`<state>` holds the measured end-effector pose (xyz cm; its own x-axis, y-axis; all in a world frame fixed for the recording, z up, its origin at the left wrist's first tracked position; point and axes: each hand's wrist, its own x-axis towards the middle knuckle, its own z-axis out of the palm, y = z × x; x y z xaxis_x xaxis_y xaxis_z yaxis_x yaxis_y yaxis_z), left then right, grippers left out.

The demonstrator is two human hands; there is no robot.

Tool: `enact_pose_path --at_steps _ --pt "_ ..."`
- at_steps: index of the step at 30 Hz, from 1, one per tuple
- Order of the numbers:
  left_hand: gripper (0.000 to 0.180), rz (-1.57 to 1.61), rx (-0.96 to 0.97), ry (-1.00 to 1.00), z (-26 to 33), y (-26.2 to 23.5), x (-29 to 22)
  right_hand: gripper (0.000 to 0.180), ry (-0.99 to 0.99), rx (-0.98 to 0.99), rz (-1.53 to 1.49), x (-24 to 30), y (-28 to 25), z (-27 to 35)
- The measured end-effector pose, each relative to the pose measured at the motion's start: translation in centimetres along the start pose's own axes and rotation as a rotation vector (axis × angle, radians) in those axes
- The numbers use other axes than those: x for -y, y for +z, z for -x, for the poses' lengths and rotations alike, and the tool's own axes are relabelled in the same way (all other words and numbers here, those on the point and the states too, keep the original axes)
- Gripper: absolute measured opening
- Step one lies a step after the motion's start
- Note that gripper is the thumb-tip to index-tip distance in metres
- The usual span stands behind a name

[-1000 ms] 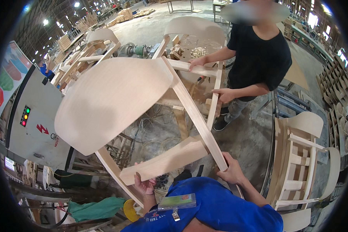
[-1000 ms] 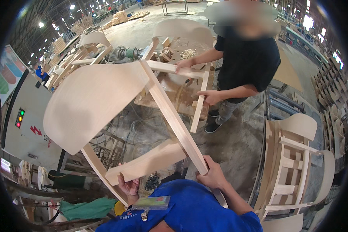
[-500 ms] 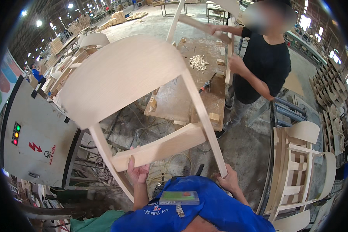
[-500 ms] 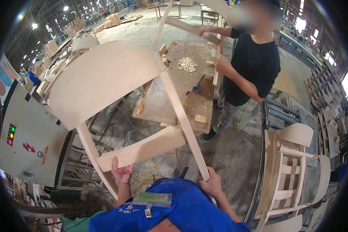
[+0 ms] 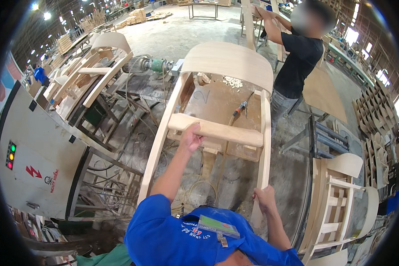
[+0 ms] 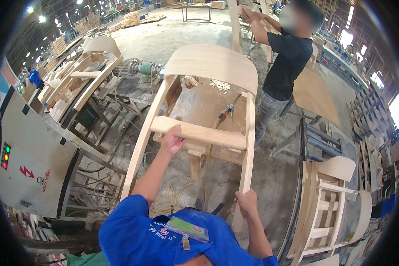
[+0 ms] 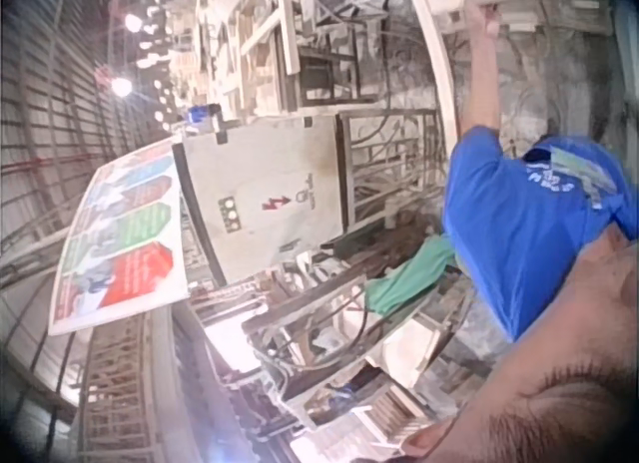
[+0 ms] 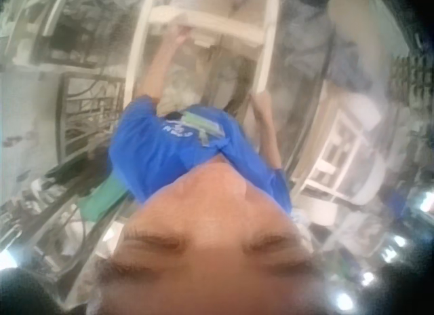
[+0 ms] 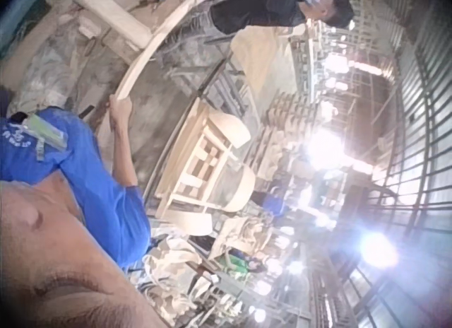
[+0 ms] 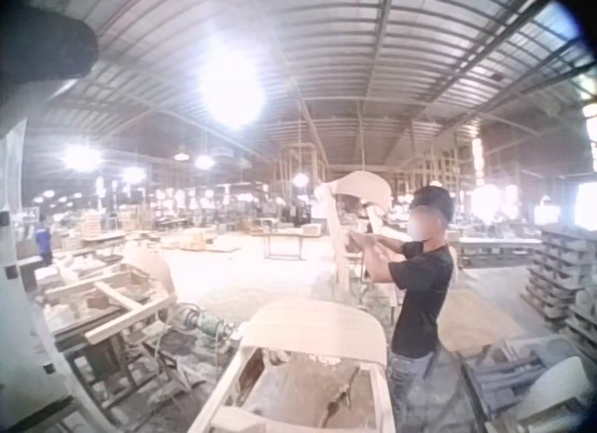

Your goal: The person assembles wooden chair frames by attaching curved backrest pieces to the frame structure. They repeatedly pick up backrests, align them with the frame, and secure them in place. The person moves between workstations and stacks completed frames.

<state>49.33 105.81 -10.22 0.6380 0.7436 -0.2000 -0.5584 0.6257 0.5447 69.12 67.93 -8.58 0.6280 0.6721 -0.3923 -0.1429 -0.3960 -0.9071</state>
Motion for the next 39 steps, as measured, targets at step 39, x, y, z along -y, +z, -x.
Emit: enact_pose_path --at_steps 39 --pt "0.027 -0.424 0.092 -0.474 -17.0 0.2 -0.3 0.065 0.07 -0.278 -0.084 1.6 9.8 -18.4"
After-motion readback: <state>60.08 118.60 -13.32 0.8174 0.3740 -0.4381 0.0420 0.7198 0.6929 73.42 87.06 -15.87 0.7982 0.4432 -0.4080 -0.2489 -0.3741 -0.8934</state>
